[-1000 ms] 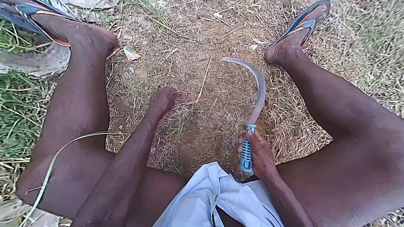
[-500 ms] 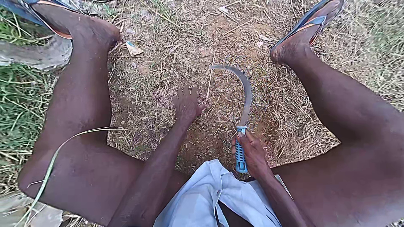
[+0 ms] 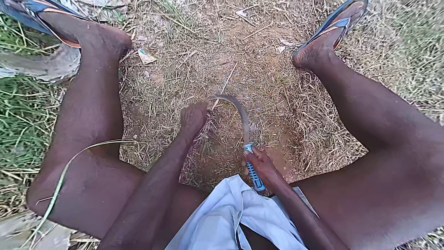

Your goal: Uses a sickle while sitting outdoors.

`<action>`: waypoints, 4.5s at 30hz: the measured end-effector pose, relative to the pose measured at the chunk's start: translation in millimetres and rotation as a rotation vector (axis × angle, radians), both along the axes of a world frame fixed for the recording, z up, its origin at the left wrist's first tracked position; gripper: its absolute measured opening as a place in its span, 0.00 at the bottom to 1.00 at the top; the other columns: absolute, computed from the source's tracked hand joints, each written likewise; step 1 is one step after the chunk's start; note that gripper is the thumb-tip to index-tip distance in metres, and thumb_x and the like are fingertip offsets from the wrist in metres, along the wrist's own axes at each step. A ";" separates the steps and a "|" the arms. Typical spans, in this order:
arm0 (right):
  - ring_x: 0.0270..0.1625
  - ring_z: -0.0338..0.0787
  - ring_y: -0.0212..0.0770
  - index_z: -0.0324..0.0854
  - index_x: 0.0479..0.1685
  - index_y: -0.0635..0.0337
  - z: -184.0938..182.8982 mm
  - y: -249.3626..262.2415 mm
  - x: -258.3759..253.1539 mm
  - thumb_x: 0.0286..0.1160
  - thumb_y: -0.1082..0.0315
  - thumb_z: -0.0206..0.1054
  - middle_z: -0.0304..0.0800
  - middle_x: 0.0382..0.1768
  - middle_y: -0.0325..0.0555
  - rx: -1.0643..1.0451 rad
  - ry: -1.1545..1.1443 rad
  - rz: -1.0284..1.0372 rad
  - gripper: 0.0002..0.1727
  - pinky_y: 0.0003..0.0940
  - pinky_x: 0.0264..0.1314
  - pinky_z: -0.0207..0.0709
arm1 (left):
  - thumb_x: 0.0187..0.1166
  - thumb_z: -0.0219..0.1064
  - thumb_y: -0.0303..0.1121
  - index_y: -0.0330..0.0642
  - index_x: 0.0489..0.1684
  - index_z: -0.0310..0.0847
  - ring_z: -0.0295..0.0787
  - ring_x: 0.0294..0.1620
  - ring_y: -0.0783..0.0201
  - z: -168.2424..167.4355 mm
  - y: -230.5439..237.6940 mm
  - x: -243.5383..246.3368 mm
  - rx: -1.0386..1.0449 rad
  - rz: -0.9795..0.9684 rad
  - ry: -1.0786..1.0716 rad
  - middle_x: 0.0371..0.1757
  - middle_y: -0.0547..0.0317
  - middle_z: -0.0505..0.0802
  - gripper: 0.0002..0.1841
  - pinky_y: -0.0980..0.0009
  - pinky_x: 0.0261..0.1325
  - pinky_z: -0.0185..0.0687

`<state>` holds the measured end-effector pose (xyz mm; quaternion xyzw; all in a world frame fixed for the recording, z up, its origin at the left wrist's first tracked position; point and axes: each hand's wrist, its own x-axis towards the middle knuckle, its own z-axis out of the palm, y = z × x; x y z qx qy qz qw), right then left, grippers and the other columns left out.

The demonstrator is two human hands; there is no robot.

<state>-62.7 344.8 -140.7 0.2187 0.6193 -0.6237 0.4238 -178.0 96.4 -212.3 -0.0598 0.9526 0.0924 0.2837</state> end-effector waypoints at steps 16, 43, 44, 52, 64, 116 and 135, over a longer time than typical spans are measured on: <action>0.21 0.80 0.32 0.74 0.62 0.61 26.4 27.7 32.9 0.93 0.58 0.47 0.78 0.26 0.36 0.117 0.077 0.186 0.18 0.28 0.26 0.80 | 0.90 0.51 0.26 0.33 0.60 0.85 0.88 0.63 0.33 -9.8 1.5 13.7 0.203 -0.148 0.070 0.59 0.34 0.91 0.15 0.35 0.65 0.79; 0.21 0.84 0.33 0.74 0.62 0.65 21.1 22.8 8.8 0.90 0.60 0.50 0.85 0.30 0.39 0.072 0.209 -0.014 0.17 0.27 0.21 0.81 | 0.70 0.80 0.42 0.31 0.70 0.80 0.75 0.70 0.23 -23.5 9.5 50.0 0.024 -0.034 0.120 0.74 0.27 0.79 0.32 0.28 0.58 0.75; 0.21 0.84 0.33 0.74 0.62 0.65 21.1 23.0 8.6 0.90 0.60 0.50 0.85 0.30 0.39 0.070 0.210 -0.017 0.17 0.27 0.21 0.81 | 0.72 0.79 0.37 0.30 0.66 0.81 0.77 0.67 0.23 -22.1 7.6 50.7 0.037 -0.040 0.134 0.69 0.26 0.81 0.27 0.28 0.56 0.77; 0.23 0.84 0.33 0.73 0.65 0.65 16.4 19.8 8.4 0.91 0.61 0.50 0.84 0.30 0.39 0.070 0.183 0.067 0.18 0.28 0.26 0.82 | 0.84 0.62 0.29 0.29 0.60 0.82 0.84 0.64 0.29 -12.1 -11.5 24.1 0.073 0.031 0.039 0.62 0.30 0.87 0.14 0.32 0.60 0.79; 0.23 0.84 0.33 0.75 0.62 0.62 26.0 38.7 22.6 0.91 0.59 0.51 0.83 0.29 0.37 0.014 0.162 0.188 0.17 0.29 0.28 0.83 | 0.84 0.57 0.25 0.25 0.63 0.76 0.83 0.65 0.27 2.8 -33.0 9.6 0.216 0.392 0.075 0.63 0.24 0.84 0.15 0.27 0.63 0.75; 0.20 0.83 0.32 0.70 0.64 0.58 82.4 79.0 46.5 0.92 0.59 0.45 0.85 0.32 0.39 -0.002 -0.110 -0.010 0.16 0.26 0.23 0.83 | 0.88 0.58 0.29 0.36 0.46 0.87 0.91 0.50 0.37 -5.5 34.0 16.5 0.199 -0.369 0.024 0.42 0.39 0.93 0.10 0.38 0.56 0.81; 0.22 0.86 0.38 0.68 0.68 0.64 56.1 59.3 21.8 0.95 0.61 0.40 0.85 0.33 0.47 -0.015 -0.092 -0.321 0.19 0.31 0.22 0.86 | 0.85 0.54 0.65 0.39 0.61 0.83 0.91 0.54 0.36 -5.4 50.6 3.7 0.270 -0.029 -0.179 0.47 0.36 0.92 0.34 0.33 0.57 0.79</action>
